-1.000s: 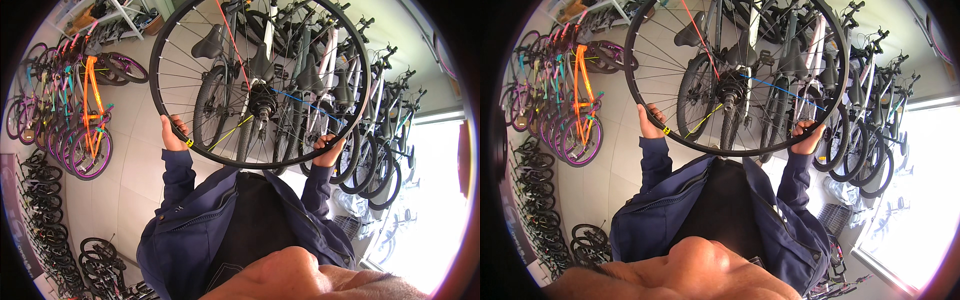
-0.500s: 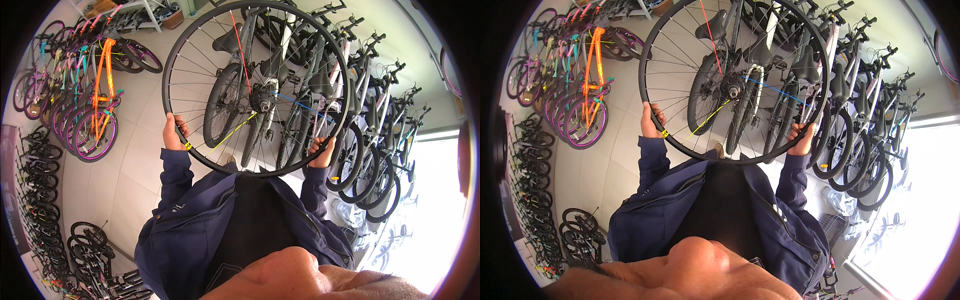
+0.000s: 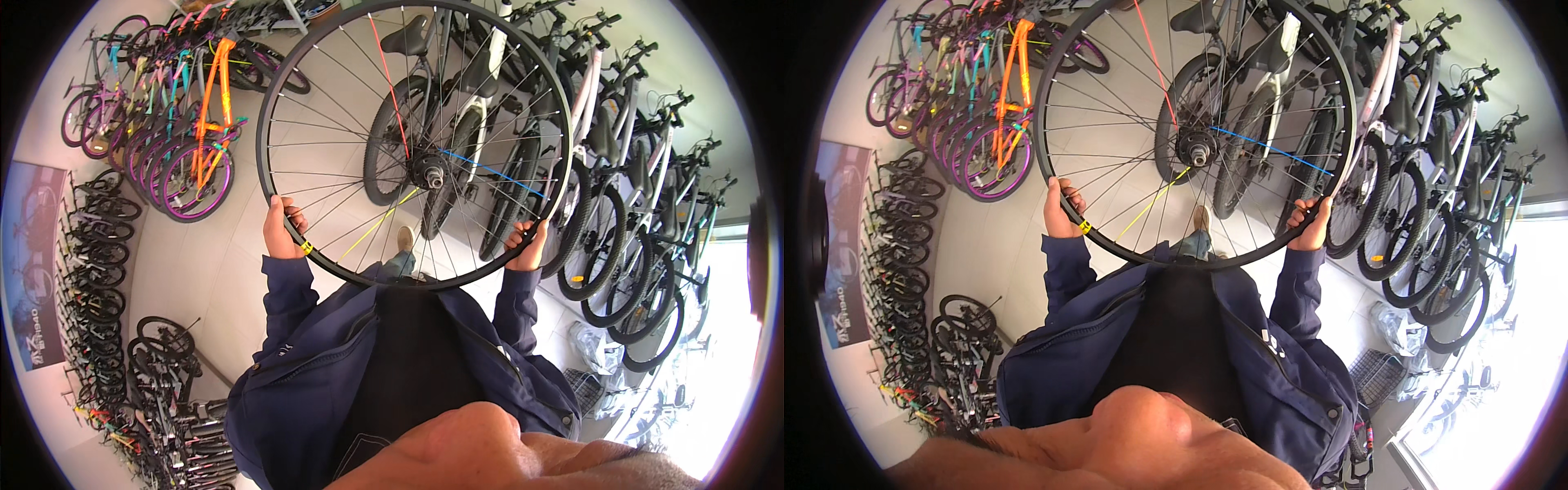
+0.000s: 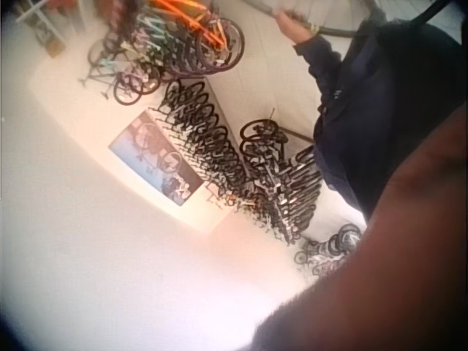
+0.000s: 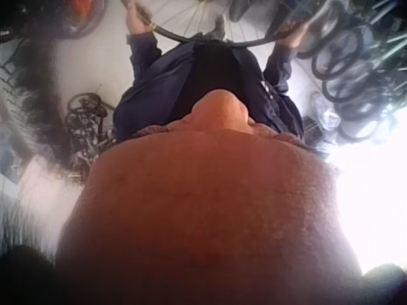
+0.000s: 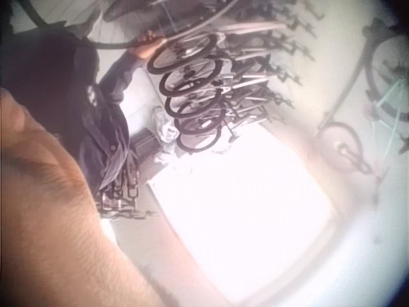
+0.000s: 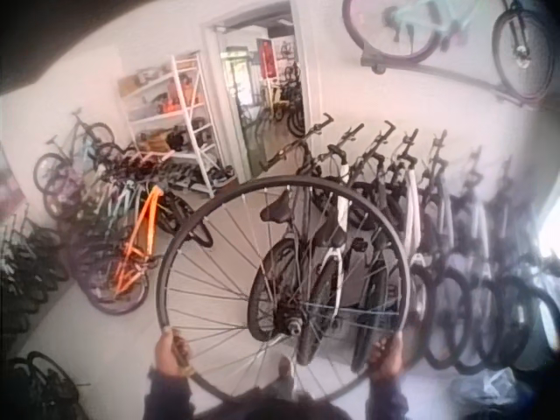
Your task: The person holds a bicycle wheel and uses a tape measure to measure its diameter. They rotate the wheel and reposition the tape measure to take multiple measurements across different sections of the wheel.
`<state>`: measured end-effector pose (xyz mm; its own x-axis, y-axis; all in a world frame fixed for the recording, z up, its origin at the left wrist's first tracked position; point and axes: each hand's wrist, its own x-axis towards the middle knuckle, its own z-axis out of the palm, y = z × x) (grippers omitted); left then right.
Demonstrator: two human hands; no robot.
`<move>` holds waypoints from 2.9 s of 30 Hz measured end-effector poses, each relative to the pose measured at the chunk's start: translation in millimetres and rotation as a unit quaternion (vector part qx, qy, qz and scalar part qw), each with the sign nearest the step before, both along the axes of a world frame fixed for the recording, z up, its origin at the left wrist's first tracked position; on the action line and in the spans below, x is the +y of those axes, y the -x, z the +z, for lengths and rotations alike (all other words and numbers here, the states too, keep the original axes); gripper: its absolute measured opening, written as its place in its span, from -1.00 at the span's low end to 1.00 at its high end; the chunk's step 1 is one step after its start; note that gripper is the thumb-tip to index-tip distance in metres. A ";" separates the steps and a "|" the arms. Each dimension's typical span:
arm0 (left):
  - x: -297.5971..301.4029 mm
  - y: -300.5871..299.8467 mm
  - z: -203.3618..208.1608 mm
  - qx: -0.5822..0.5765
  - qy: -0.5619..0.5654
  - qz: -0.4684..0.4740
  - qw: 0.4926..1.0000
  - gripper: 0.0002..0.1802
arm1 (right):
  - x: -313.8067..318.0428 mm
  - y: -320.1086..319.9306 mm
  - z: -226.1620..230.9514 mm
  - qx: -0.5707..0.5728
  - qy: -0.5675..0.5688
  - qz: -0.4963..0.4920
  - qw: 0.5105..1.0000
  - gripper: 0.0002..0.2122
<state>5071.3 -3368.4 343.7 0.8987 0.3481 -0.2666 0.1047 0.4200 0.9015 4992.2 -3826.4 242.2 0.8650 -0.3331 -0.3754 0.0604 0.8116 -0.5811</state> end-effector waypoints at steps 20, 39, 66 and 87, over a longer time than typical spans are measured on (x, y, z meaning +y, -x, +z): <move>147.2 69.0 24.2 -0.053 -0.018 0.045 0.997 -0.65 | 145.9 -0.4 17.8 -0.026 -0.006 0.026 0.999 -0.58; 355.0 51.7 9.6 -0.046 0.032 0.029 0.998 -0.64 | 348.8 -21.8 35.8 -0.015 0.013 0.041 0.999 -0.60; 292.6 -160.1 48.8 -0.177 0.074 -0.069 0.979 -0.36 | 301.0 -193.1 0.5 -0.145 -0.064 -0.074 0.985 -0.55; 295.7 -188.1 36.5 -0.255 0.079 -0.130 0.955 -0.36 | 302.4 -189.3 1.1 -0.212 -0.080 -0.099 0.969 -0.61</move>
